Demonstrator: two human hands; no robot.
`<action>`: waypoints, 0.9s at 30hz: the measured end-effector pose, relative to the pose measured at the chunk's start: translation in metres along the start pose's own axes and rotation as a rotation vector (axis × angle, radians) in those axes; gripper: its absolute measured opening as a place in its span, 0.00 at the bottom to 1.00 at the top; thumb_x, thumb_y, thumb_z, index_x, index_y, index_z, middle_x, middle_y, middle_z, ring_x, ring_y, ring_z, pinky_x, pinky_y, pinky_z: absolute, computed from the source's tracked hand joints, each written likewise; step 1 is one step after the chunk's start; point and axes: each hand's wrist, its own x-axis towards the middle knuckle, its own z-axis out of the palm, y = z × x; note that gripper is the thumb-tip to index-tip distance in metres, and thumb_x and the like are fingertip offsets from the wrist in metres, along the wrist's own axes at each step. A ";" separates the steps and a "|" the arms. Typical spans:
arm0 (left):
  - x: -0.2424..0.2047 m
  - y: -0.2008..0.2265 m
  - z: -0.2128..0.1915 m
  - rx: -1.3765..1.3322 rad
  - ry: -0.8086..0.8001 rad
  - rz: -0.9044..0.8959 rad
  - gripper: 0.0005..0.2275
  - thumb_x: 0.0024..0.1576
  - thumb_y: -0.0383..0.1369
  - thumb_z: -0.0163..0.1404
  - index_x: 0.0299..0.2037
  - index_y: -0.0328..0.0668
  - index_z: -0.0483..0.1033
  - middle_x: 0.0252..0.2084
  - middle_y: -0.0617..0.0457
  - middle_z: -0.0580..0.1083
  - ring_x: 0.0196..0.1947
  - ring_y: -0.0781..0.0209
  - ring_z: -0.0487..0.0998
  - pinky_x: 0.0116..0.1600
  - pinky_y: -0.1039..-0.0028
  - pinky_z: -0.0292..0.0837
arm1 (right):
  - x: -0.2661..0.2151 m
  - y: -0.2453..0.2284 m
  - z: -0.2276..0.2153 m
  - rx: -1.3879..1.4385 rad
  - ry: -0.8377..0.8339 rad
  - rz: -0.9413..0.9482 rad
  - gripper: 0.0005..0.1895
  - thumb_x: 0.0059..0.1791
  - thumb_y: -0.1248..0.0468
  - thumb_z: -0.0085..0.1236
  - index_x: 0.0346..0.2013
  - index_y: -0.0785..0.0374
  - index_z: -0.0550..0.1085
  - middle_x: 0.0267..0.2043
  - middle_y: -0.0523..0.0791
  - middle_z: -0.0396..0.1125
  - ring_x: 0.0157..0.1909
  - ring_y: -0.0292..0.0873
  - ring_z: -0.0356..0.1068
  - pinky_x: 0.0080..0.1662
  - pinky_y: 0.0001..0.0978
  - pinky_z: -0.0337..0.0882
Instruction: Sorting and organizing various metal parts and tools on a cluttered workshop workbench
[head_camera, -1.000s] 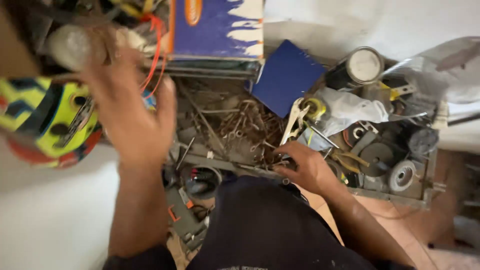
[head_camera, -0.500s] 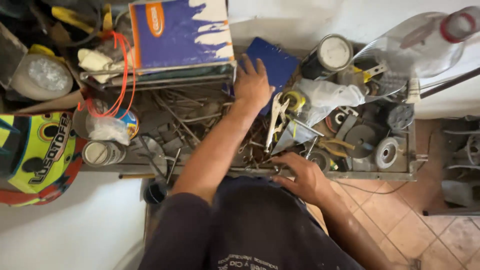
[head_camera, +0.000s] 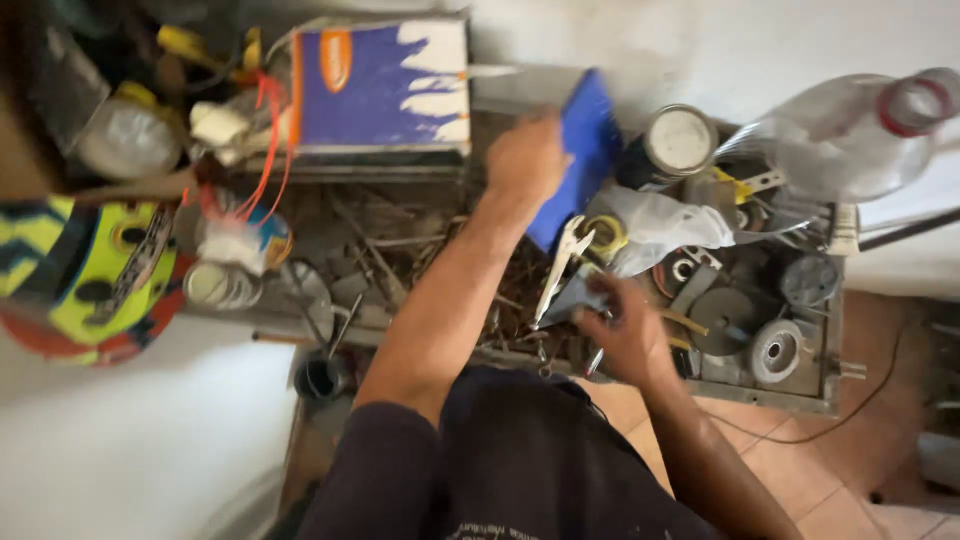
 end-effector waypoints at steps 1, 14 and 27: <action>-0.016 0.004 -0.016 -0.003 0.000 -0.024 0.24 0.49 0.45 0.64 0.54 0.48 0.73 0.41 0.41 0.78 0.39 0.34 0.84 0.40 0.45 0.81 | 0.000 -0.010 -0.003 -0.004 -0.023 -0.004 0.30 0.43 0.55 0.71 0.57 0.61 0.74 0.51 0.57 0.73 0.54 0.64 0.73 0.56 0.56 0.74; -0.141 -0.103 -0.149 -1.759 0.531 -0.500 0.21 0.60 0.43 0.53 0.59 0.55 0.60 0.55 0.42 0.71 0.45 0.41 0.78 0.41 0.59 0.77 | 0.021 -0.026 0.005 0.119 0.091 -0.258 0.27 0.43 0.68 0.69 0.56 0.69 0.73 0.51 0.58 0.71 0.56 0.64 0.72 0.57 0.51 0.74; -0.158 -0.032 0.023 0.020 0.115 0.233 0.32 0.55 0.48 0.59 0.66 0.38 0.67 0.41 0.41 0.78 0.44 0.44 0.81 0.48 0.55 0.73 | -0.006 0.019 0.007 -0.372 0.149 -0.134 0.32 0.41 0.51 0.72 0.58 0.52 0.76 0.53 0.50 0.71 0.55 0.60 0.72 0.55 0.53 0.72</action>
